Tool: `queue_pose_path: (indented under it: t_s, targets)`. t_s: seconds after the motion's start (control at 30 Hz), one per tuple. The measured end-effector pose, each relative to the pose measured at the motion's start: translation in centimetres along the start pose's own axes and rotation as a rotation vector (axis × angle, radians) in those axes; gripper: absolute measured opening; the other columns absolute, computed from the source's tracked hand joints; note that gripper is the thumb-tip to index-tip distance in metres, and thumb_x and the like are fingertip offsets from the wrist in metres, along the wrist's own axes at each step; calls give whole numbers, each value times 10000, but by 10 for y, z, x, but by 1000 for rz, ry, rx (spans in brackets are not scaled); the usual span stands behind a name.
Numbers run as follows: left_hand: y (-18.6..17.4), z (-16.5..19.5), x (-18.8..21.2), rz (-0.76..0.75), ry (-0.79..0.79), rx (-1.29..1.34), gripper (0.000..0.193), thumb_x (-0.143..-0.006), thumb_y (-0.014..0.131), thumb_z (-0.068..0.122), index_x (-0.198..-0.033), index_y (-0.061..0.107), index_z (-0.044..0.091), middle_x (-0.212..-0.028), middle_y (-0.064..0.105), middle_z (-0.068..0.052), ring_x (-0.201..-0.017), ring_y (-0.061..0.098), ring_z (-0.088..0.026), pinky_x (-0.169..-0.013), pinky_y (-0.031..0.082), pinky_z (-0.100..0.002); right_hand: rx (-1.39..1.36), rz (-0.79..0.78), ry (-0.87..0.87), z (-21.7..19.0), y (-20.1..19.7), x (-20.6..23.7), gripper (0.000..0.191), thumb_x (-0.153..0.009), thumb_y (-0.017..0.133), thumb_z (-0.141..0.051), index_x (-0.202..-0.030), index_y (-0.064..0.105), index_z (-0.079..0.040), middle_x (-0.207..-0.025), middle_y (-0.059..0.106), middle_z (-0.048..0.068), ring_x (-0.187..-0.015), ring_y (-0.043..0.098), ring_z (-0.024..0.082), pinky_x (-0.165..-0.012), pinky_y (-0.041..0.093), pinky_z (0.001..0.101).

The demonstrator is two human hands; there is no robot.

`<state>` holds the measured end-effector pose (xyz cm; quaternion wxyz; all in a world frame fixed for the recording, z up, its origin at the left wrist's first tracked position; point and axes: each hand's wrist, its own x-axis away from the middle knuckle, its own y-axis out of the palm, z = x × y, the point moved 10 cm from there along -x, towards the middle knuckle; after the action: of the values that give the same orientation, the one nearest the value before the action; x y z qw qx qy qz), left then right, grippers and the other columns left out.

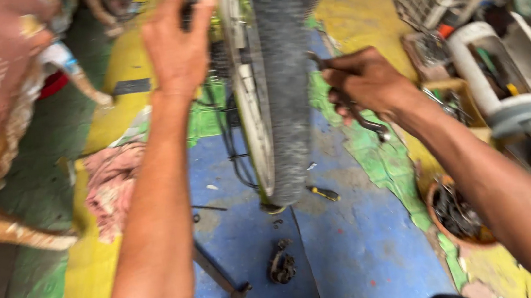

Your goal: The person adjusts the rear derailleur and chain on a bicycle using a wrench and hands. They rotate the rear wheel, reposition the derailleur, and tighten components while the bike is upside down.

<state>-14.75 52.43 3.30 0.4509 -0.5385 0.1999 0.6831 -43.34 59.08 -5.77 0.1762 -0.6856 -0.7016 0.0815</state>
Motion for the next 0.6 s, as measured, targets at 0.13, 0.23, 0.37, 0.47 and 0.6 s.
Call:
queue_pose_path:
  t_s: [0.13, 0.23, 0.37, 0.47, 0.6]
  targets:
    - [2, -8, 0, -40, -121, 33, 506, -992, 715, 468, -1079, 672, -29, -1019, 718, -230, -946, 709, -417, -856, 549, -469, 25, 49, -110, -4, 11, 9, 268, -1071, 535, -95, -961, 608, 137, -694, 566, 94, -511, 502, 134, -402, 406, 329]
    - [0, -2, -1, -79, -158, -20, 503, -986, 677, 507, -1065, 678, 10, -1015, 737, -189, -912, 707, -409, -809, 540, -478, -101, 93, -129, 6, 22, 8, 162, -923, 552, 31, -957, 710, 44, -658, 589, 64, -490, 443, 109, -386, 332, 312]
    - [-7, 5, -4, -78, -176, -6, 548, -972, 651, 545, -1124, 666, 19, -999, 730, -169, -878, 706, -399, -773, 540, -484, 55, 160, -229, 16, 19, 3, 176, -986, 647, -72, -875, 678, 61, -646, 618, 81, -488, 480, 130, -400, 343, 324]
    - [-7, 7, -4, -88, -173, -4, 572, -969, 647, 551, -1162, 663, 14, -1003, 714, -178, -864, 695, -411, -761, 532, -494, 194, 263, -419, 24, 17, 6, 165, -975, 694, -91, -892, 686, 51, -716, 664, 74, -601, 546, 123, -506, 422, 320]
    - [-7, 7, -3, -79, -159, -18, 547, -980, 643, 553, -1114, 666, 23, -1020, 722, -167, -892, 701, -413, -781, 534, -495, 256, 391, -687, 42, 26, 5, 136, -907, 706, -81, -942, 712, 51, -842, 733, 65, -750, 634, 157, -667, 537, 323]
